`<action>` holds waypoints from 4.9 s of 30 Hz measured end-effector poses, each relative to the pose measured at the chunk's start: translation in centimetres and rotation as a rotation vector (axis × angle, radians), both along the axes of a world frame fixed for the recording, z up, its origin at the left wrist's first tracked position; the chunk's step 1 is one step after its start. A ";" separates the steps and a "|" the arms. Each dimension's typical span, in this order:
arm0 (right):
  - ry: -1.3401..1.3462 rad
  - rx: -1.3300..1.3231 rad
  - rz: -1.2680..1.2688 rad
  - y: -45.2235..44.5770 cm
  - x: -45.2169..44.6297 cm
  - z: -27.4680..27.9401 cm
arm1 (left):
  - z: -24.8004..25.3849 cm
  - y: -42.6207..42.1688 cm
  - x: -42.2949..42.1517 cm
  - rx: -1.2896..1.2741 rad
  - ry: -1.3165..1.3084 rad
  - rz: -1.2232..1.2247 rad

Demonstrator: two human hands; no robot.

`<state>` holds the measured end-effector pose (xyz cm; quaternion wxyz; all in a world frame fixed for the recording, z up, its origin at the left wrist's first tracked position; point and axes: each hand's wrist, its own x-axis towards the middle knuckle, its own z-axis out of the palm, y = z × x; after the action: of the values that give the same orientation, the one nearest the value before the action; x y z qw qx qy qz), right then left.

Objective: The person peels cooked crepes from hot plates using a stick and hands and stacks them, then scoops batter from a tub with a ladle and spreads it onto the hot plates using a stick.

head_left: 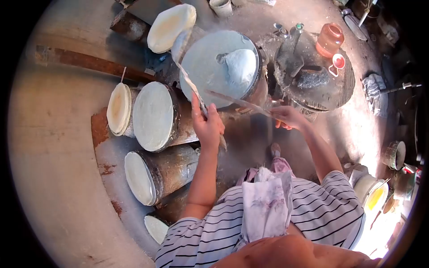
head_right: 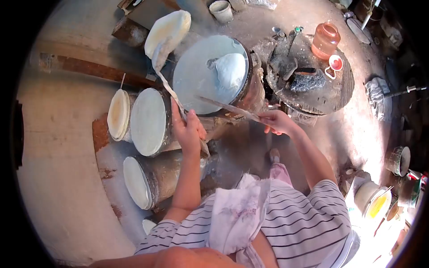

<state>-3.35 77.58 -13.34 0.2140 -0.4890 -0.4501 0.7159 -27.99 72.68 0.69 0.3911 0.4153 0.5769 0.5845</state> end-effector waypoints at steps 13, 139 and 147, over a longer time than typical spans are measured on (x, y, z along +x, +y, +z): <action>-0.577 1.119 -0.038 5.8 -5.9 1.6 | -0.7 4.3 0.9 -0.081 -0.035 -0.095; -0.028 1.652 1.140 -21.6 -67.0 3.6 | -11.2 -55.4 -26.5 -0.422 0.656 1.756; 0.175 1.609 1.164 -16.8 -68.1 4.6 | -11.3 -43.1 -46.2 -0.746 1.321 0.882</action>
<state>-71.45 60.80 -8.77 0.1297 0.1531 -0.9536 0.2247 -74.23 29.61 -10.63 -0.1740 0.2529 0.9469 0.0957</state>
